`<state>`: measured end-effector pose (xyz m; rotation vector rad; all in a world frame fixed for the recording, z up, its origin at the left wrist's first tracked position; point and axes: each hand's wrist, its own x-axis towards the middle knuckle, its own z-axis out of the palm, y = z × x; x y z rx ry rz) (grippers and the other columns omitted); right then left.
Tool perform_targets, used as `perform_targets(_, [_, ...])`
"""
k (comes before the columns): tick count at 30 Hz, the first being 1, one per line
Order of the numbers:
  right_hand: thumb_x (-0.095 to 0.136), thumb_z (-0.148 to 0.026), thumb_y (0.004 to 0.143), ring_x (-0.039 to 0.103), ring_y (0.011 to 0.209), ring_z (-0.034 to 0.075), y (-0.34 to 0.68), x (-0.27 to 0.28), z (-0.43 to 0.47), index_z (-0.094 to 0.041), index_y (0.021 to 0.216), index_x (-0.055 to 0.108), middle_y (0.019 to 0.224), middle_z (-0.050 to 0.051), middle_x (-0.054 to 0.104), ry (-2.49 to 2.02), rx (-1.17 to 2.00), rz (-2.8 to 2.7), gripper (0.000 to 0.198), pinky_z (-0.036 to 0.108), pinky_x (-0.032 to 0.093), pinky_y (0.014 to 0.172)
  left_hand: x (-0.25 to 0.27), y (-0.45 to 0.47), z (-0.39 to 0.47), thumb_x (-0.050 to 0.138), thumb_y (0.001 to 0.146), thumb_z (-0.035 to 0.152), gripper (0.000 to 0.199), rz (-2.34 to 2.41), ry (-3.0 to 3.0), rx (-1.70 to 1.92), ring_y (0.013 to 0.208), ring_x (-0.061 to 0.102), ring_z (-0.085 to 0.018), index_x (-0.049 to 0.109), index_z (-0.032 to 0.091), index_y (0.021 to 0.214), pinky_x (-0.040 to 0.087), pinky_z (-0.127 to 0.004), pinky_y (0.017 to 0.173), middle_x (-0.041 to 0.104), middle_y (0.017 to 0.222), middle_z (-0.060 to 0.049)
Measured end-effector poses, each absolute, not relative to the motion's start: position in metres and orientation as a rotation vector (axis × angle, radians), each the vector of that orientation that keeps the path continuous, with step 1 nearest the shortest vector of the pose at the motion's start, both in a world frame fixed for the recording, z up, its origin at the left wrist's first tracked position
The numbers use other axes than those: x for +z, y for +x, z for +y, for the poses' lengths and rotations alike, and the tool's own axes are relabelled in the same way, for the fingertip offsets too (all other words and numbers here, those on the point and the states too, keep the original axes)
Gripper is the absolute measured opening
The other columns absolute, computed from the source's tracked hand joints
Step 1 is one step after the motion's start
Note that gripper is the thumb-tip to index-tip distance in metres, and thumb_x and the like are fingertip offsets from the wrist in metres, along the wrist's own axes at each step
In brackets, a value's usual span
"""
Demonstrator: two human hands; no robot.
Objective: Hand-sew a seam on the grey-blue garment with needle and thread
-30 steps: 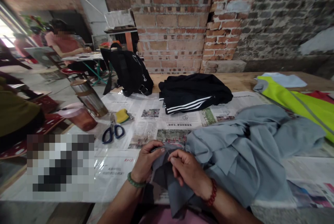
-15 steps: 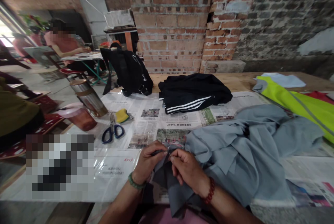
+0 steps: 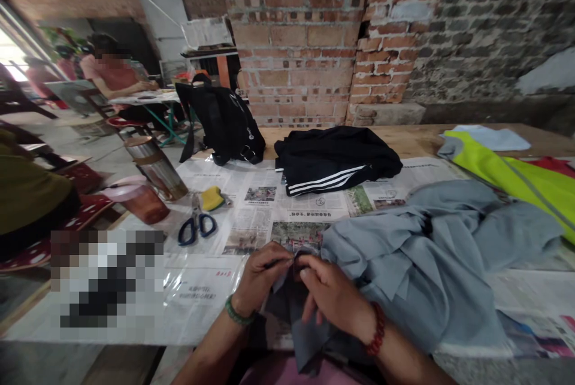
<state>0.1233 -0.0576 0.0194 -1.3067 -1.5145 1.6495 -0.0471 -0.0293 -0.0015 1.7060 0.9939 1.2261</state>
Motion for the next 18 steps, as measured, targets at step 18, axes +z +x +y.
perform_targets(18, [0.060, -0.039, 0.075, 0.056, 0.074, 0.013, 0.132, 0.007, -0.015, -0.017, 0.108, 0.056, 0.074, 0.000, 0.061, -1.037, 1.634, -1.192, 0.040, 0.025, 0.041, 0.069, 0.002, -0.044, -0.028, 0.062, 0.074, 0.023, 0.010, 1.075, 1.762, 1.245, 0.070, 0.057, -0.017, 0.071, 0.022, 0.073, 0.045, -0.028, 0.068, 0.065, 0.070, -0.005])
